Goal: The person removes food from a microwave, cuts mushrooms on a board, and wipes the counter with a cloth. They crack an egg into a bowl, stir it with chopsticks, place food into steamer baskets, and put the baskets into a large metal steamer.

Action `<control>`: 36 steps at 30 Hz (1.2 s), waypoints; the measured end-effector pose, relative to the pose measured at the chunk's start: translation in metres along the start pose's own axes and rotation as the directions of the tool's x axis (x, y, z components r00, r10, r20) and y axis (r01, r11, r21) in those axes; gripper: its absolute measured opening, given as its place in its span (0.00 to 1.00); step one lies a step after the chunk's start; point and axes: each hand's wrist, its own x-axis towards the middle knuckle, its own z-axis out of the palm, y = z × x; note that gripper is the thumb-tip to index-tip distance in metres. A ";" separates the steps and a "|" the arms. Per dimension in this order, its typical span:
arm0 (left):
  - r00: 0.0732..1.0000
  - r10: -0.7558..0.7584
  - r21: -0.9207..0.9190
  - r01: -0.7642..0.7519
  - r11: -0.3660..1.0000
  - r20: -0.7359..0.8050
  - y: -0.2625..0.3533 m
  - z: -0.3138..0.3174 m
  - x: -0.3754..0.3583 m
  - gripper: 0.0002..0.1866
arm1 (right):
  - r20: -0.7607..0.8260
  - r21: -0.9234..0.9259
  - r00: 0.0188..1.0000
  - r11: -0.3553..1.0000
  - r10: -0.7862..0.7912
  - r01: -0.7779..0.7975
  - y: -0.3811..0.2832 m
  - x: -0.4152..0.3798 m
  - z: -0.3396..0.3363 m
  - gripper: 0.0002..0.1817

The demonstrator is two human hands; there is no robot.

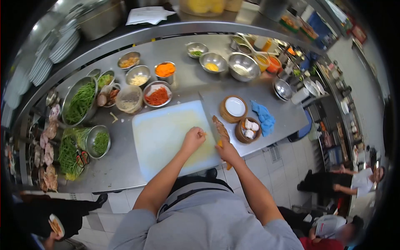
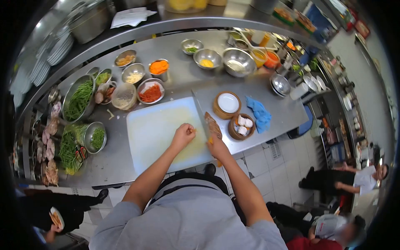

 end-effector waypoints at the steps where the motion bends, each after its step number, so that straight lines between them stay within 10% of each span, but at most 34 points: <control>1: 0.995 -0.009 -0.071 0.002 0.997 -0.100 0.003 -0.017 -0.014 0.08 | -0.106 -0.137 0.985 0.983 -0.137 0.122 0.019 -0.005 0.010 0.34; 6: 0.929 -0.168 -0.278 0.074 0.958 -0.330 -0.008 -0.113 -0.112 0.06 | -0.019 -0.052 0.938 0.937 -0.347 0.346 0.008 -0.056 0.020 0.33; 8: 0.892 -0.378 -0.597 0.168 0.785 -0.246 -0.004 -0.138 -0.137 0.10 | 0.056 -0.049 0.902 0.901 -0.428 0.431 -0.005 -0.059 0.030 0.33; 15: 0.946 -0.323 -0.625 0.228 0.747 -0.040 0.014 -0.122 -0.119 0.12 | -0.015 -0.305 0.787 0.752 -0.617 0.584 -0.076 -0.006 0.066 0.35; 18: 0.959 -0.281 -0.673 0.235 0.701 0.042 0.014 -0.095 -0.108 0.12 | -0.055 0.053 0.718 0.716 -0.694 0.696 -0.104 -0.028 0.049 0.34; 23: 0.916 -0.264 -0.774 0.397 0.493 0.301 0.041 -0.070 -0.102 0.11 | 0.014 0.178 0.847 0.835 -0.532 0.521 -0.063 -0.042 0.034 0.18; 26: 0.916 -0.237 -0.674 0.399 0.621 0.324 0.038 -0.050 -0.094 0.12 | 0.122 0.384 0.972 0.913 -0.200 0.139 -0.013 -0.062 0.006 0.13; 28: 0.959 -0.151 -0.360 0.232 0.903 0.240 0.037 -0.034 -0.082 0.17 | 0.351 0.499 0.936 0.852 -0.030 -0.160 0.037 -0.078 -0.008 0.11; 33: 0.951 0.261 0.149 -0.286 0.947 0.166 0.067 0.009 -0.009 0.27 | 0.329 0.537 0.853 0.663 0.406 -0.522 0.255 -0.103 0.010 0.13; 36: 0.980 0.059 0.303 -0.116 0.946 0.191 0.070 0.034 0.031 0.27 | 0.312 0.545 0.722 0.506 0.618 -0.668 0.350 -0.124 -0.023 0.13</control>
